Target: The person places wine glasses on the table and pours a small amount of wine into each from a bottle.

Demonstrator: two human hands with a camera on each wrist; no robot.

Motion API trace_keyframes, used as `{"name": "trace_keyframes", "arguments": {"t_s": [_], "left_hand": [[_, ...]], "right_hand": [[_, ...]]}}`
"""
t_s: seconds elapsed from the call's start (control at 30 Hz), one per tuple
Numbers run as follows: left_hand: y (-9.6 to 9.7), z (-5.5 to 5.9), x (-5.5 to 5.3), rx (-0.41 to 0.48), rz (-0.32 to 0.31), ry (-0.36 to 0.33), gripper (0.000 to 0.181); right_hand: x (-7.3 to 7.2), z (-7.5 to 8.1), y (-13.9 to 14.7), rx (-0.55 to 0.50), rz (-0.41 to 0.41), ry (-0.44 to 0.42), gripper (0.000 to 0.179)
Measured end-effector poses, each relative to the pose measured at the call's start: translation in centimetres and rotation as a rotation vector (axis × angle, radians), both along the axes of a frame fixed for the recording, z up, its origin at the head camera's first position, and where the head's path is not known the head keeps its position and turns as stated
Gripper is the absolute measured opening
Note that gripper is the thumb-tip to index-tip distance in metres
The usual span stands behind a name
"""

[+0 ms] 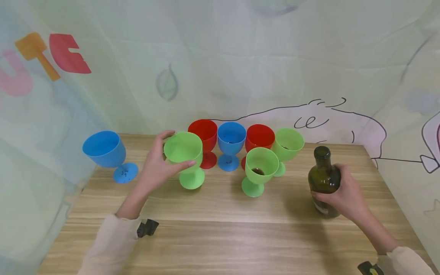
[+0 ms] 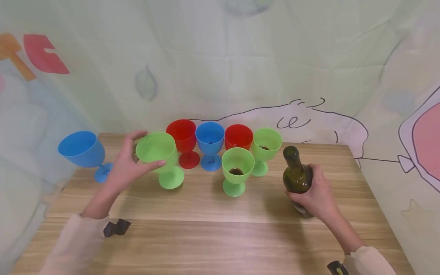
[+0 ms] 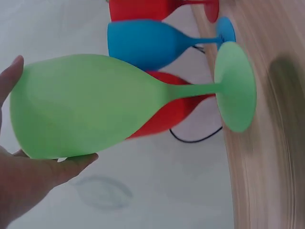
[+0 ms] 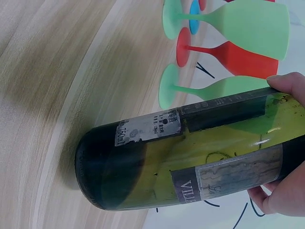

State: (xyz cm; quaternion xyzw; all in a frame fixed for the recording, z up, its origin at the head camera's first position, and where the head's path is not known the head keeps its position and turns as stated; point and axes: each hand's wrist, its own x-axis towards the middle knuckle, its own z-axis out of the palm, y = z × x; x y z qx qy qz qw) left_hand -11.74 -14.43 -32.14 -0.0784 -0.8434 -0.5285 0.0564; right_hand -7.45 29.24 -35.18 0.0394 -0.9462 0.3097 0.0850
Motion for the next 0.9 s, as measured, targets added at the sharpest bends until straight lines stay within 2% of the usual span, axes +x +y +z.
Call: {"name": "trace_keyframes", "arguments": {"t_s": [0.4, 0.63, 0.9], "left_hand": [[4.0, -1.4, 0.9, -0.002, -0.084, 0.01, 0.085], [5.5, -1.9, 1.1, -0.009, -0.094, -0.012, 0.086], [6.7, -2.1, 1.3, -0.079, -0.077, -0.04, 0.092]], "right_hand": [[0.0, -0.1, -0.2, 0.006, 0.016, 0.02, 0.084], [0.0, -0.2, -0.2, 0.009, 0.014, 0.027, 0.083], [0.0, -0.1, -0.1, 0.009, 0.015, 0.022, 0.083]]}}
